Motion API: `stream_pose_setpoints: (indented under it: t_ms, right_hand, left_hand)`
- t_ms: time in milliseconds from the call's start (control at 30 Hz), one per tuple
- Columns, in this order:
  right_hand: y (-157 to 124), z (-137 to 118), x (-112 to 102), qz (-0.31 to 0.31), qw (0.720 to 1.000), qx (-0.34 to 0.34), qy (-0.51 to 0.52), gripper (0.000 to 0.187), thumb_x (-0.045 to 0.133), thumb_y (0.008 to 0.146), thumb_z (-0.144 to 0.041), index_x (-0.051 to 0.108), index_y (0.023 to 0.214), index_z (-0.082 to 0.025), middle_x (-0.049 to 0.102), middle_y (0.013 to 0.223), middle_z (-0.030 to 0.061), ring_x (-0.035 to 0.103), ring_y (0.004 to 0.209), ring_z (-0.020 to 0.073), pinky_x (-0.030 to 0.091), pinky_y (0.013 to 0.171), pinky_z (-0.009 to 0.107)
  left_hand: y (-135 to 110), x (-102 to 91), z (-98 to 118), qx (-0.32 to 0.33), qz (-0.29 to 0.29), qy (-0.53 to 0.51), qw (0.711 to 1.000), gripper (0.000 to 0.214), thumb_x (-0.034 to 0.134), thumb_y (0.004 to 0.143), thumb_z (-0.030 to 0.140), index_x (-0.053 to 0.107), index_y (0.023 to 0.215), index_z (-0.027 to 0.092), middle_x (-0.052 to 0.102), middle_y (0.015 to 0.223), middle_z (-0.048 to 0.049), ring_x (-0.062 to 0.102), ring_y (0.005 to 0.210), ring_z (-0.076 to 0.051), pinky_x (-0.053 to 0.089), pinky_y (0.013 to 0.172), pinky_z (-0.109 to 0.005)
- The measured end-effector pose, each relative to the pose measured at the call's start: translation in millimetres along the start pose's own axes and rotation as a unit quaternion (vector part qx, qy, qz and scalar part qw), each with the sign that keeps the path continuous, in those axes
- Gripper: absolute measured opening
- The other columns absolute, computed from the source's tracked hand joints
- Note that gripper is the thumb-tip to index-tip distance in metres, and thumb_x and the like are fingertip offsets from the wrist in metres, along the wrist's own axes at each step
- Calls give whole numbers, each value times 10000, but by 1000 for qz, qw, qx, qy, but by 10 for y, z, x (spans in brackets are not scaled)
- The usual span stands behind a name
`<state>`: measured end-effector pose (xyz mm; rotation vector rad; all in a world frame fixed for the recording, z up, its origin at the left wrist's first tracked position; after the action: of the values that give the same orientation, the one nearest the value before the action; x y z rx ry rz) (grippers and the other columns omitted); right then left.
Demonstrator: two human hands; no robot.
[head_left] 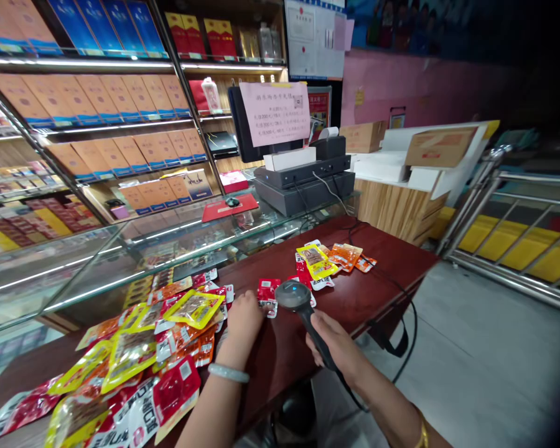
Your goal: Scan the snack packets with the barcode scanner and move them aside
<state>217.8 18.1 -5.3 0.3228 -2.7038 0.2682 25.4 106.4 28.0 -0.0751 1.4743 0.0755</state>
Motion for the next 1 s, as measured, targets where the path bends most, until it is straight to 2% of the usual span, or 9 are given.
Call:
stream_pose_setpoints:
  t_ms: [100, 200, 300, 433, 567, 700, 800, 900, 1000]
  right_hand:
    - [6, -13, -53, 11, 1000, -5, 3, 580, 630, 782, -773, 523, 929, -222, 497, 520, -95, 384, 371, 69, 312, 416, 205]
    - [23, -87, -158, 30, 999, -17, 4, 593, 635, 778, -771, 545, 965, -216, 498, 516, -94, 386, 371, 73, 323, 410, 206]
    - [52, -240, -271, 44, 998, -37, 7, 595, 627, 792, -762, 545, 1003, -212, 489, 505, -101, 377, 363, 73, 333, 404, 204]
    - [151, -475, -439, 74, 994, -74, 8, 574, 632, 788, -761, 538, 937, -214, 491, 507, -99, 388, 368, 74, 342, 400, 204]
    - [304, -600, -635, 111, 989, -97, 11, 588, 631, 767, -788, 500, 851, -221, 483, 483, -104, 382, 353, 68, 361, 401, 204]
    - [342, -634, -743, 129, 987, -96, 16, 624, 634, 732, -821, 473, 819, -225, 479, 476, -105, 384, 336, 68, 353, 387, 208]
    - [259, -655, -700, 130, 986, -105, 10, 582, 645, 767, -780, 472, 800, -226, 479, 480, -96, 386, 348, 72, 323, 387, 208]
    - [200, -613, -573, 117, 989, -94, 1, 540, 650, 816, -723, 444, 743, -229, 480, 508, -80, 394, 379, 75, 331, 409, 219]
    - [220, -476, -407, 88, 994, -61, 2, 513, 655, 832, -695, 455, 752, -228, 477, 516, -76, 380, 387, 78, 321, 407, 223]
  left_hand:
    - [69, 75, 74, -4, -35, -96, 995, 307, 653, 880, 375, 564, 1067, 148, 722, 1061, -169, 695, 1005, -303, 449, 769, -325]
    - [129, 34, 236, 3, -7, -204, 979, 202, 642, 880, 293, 521, 1011, 198, 730, 1007, -107, 699, 931, -244, 423, 728, -286]
    - [199, -27, 436, 23, 34, -278, 960, 194, 650, 863, 294, 490, 946, 221, 718, 949, -74, 687, 875, -230, 420, 725, -282]
    - [336, -45, 680, 47, 59, -316, 946, 211, 651, 850, 352, 489, 905, 229, 696, 856, -47, 675, 812, -232, 418, 698, -285]
    - [511, -37, 875, 71, 67, -329, 939, 233, 664, 839, 380, 510, 913, 223, 696, 848, -45, 679, 807, -230, 424, 698, -284]
    - [659, 44, 1039, 52, 47, -370, 926, 230, 697, 822, 343, 524, 903, 215, 697, 810, -40, 681, 770, -218, 435, 682, -277]
    - [681, 182, 1165, 18, 4, -465, 885, 243, 712, 821, 292, 547, 962, 184, 704, 816, -62, 672, 690, -191, 459, 648, -270]
    - [647, 251, 1150, -2, -4, -495, 869, 320, 730, 809, 229, 567, 1076, 159, 732, 873, -82, 690, 715, -177, 503, 694, -278]
    - [513, 125, 868, 17, 33, -488, 872, 442, 780, 754, 185, 602, 1159, 181, 736, 1092, -122, 699, 976, -209, 511, 876, -312]
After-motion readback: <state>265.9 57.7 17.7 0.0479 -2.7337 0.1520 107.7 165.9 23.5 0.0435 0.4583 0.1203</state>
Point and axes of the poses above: each hand's wrist, its own y-axis towards the middle knuckle, its own x-axis out of the palm, z = x × y, the point moved 8 cm from there along y, towards the middle knuckle
